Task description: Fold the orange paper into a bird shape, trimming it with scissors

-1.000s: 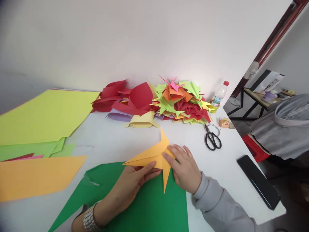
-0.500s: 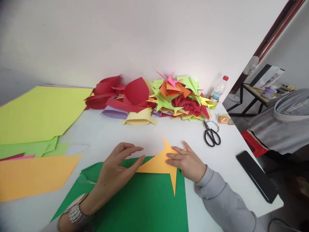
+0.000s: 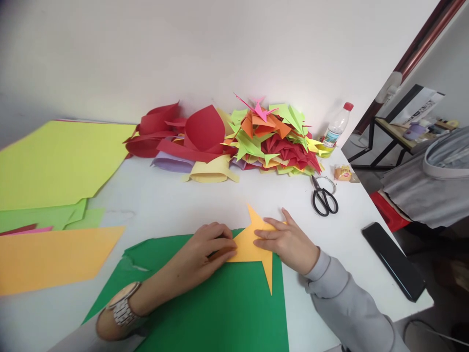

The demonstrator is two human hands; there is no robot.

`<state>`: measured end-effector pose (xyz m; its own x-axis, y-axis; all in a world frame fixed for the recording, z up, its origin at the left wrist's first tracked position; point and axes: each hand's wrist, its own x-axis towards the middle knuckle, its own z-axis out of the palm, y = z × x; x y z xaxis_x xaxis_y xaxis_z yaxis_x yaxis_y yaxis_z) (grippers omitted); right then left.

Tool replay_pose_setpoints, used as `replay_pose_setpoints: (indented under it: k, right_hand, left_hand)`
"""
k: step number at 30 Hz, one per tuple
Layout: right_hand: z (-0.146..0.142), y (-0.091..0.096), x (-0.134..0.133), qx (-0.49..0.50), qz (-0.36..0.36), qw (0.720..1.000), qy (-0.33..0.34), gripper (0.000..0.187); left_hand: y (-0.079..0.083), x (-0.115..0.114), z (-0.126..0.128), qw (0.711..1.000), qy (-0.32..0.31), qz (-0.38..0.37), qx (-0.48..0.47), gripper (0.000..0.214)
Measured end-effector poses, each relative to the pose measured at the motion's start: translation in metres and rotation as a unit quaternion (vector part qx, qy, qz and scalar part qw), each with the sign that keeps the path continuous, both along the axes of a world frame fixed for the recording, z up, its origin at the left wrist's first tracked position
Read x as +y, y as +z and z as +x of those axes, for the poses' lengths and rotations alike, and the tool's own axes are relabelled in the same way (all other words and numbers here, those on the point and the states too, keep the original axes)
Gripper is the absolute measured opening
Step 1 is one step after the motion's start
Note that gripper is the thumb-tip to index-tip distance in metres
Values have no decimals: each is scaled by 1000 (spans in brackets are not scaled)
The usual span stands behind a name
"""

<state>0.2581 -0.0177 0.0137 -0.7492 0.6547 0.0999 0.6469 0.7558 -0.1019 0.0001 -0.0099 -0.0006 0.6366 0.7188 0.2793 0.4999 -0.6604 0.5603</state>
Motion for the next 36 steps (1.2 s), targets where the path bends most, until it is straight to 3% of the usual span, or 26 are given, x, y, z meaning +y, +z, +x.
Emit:
replay_pose_setpoints:
  k: [6, 8, 10, 12, 14, 17, 19, 23, 26, 28, 31, 36]
  right_hand:
    - [0, 1, -2, -17, 13, 1000, 2, 46]
    - [0, 2, -3, -15, 4, 1000, 0, 48]
    - [-1, 2, -3, -13, -7, 1000, -1, 50]
    - [-1, 2, -3, -8, -11, 1000, -2, 52]
    - [-1, 2, -3, -5, -14, 1000, -3, 52]
    - [0, 3, -1, -6, -24, 1000, -7, 51]
    - [1, 5, -1, -8, -40, 999, -9, 54]
    - [2, 13, -3, 0, -84, 996, -3, 58]
    - [-1, 15, -6, 28, -102, 994, -7, 40]
    - [-5, 12, -7, 49, -84, 995, -25, 27]
    - [-12, 5, -8, 63, -31, 997, -21, 22]
    - [-15, 0, -9, 42, 15, 999, 17, 24]
  left_hand:
    - [-5, 6, -1, 998, 30, 15, -49, 27]
    - [-8, 10, -6, 993, 79, 36, -78, 22]
    - [-10, 15, -12, 974, 182, 70, -118, 18]
    - [-9, 17, -16, 961, 227, 84, -135, 27]
    - [-6, 16, -18, 977, 156, 78, -122, 30]
    - [3, 11, -15, 997, -22, 48, -48, 26]
    - [8, 6, -11, 996, -71, 48, 6, 20]
    - [12, 0, -6, 987, -110, 105, 55, 14]
    - [9, -3, -4, 971, -138, 174, 85, 23]
    - [7, -5, -5, 957, -152, 228, 96, 27]
    - [5, -7, -6, 939, -171, 281, 96, 31]
    - [3, -3, -9, 965, -149, 214, 43, 30]
